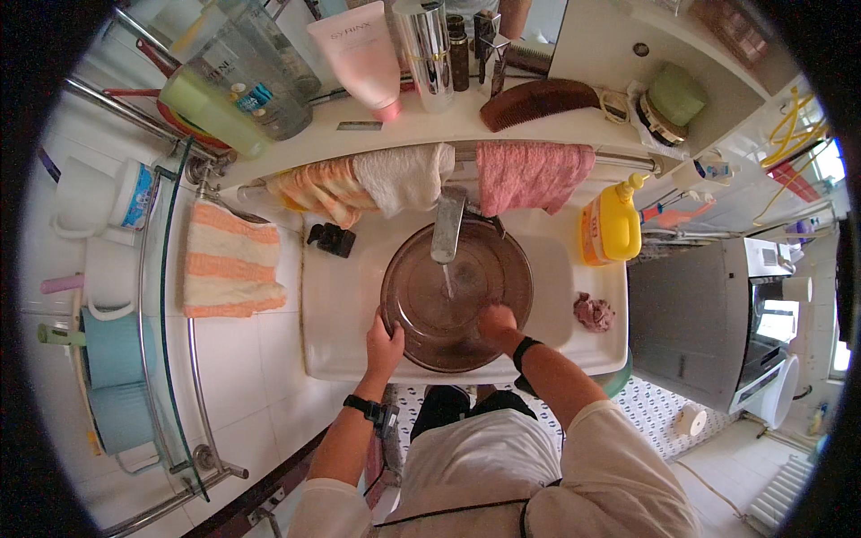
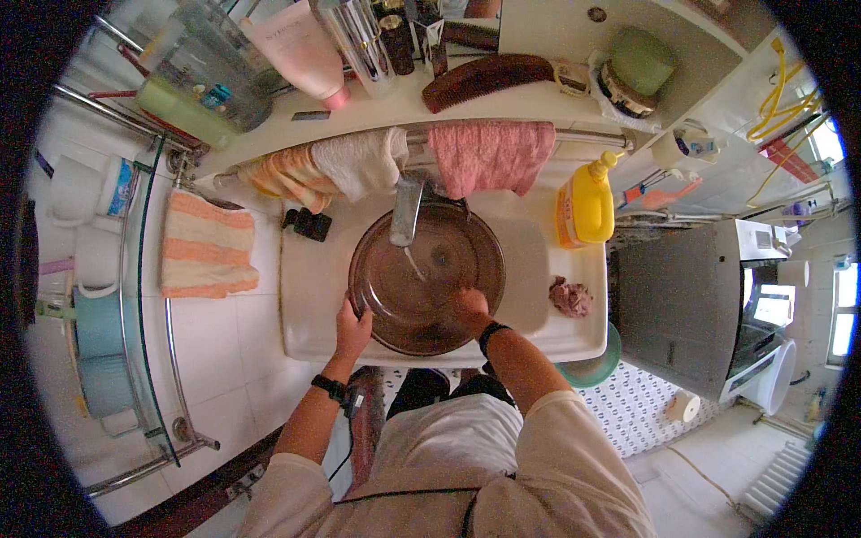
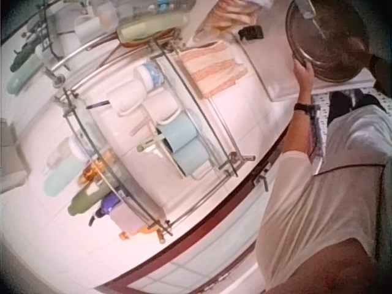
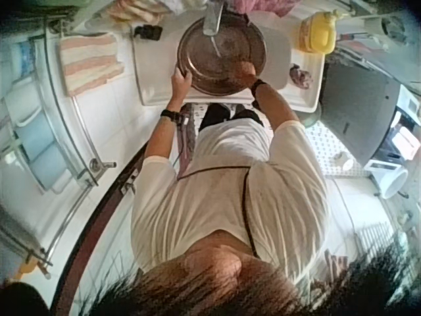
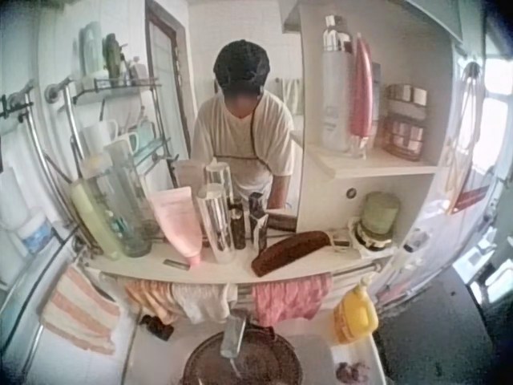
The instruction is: The person washes a brown basin inside a bathroom sink under running water, scrubs its surfaces by hand, and sets it aside before placing a pink basin into the sink to fill it with water.
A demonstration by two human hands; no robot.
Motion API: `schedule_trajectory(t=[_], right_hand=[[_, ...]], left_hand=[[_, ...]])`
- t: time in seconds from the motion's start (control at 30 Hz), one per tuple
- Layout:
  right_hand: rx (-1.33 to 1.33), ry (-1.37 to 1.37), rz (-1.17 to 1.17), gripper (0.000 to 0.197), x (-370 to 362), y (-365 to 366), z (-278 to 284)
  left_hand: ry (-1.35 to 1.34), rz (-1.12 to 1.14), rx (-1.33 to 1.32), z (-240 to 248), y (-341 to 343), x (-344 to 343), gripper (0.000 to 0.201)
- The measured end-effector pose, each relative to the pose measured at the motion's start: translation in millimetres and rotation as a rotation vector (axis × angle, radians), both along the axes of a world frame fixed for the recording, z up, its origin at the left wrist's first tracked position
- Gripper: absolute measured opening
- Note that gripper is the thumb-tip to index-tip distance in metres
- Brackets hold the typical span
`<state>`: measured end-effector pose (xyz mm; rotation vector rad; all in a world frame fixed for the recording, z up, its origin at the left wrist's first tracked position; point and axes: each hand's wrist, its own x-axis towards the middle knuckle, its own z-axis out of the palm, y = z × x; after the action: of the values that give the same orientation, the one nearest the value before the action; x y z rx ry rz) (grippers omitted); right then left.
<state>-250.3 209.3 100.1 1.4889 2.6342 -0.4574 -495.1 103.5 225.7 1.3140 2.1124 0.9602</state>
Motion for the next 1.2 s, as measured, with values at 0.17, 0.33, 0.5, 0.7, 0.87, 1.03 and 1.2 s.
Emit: schedule_trajectory(t=[0.17,0.33,0.5,0.7,0.87,1.03,1.2], right_hand=[[-0.603,-0.098,0.275,0.028,-36.1,-30.8,12.6],[-0.301,0.138,0.367,0.028,-40.2,-30.9,18.1],[0.086,-0.046,0.185,0.029,-8.6,2.8,24.1],[-0.452,-0.32,0.206,0.029,-16.4,-22.3,-1.5],[-0.483,0.008,0.357,0.027,-36.6,-39.5,-22.5],[-0.081,0.023,0.334,0.052,-36.3,5.7,79.4],[0.024,-0.175,0.147,0.074,10.4,0.8,-12.4]], left_hand=[[-0.039,-0.017,0.087,-6.1,22.0,-6.8,0.038],[-0.092,0.026,0.097,39.1,64.2,-18.1,0.029],[-0.13,-0.024,0.213,21.7,67.6,-30.1,0.03],[-0.146,0.053,-0.004,8.5,23.9,3.3,0.045],[-0.029,0.05,0.046,-0.3,22.1,12.7,0.04],[0.088,0.024,-0.073,3.2,31.4,-21.5,0.029],[0.136,-0.099,-0.042,33.9,68.5,-8.8,0.027]])
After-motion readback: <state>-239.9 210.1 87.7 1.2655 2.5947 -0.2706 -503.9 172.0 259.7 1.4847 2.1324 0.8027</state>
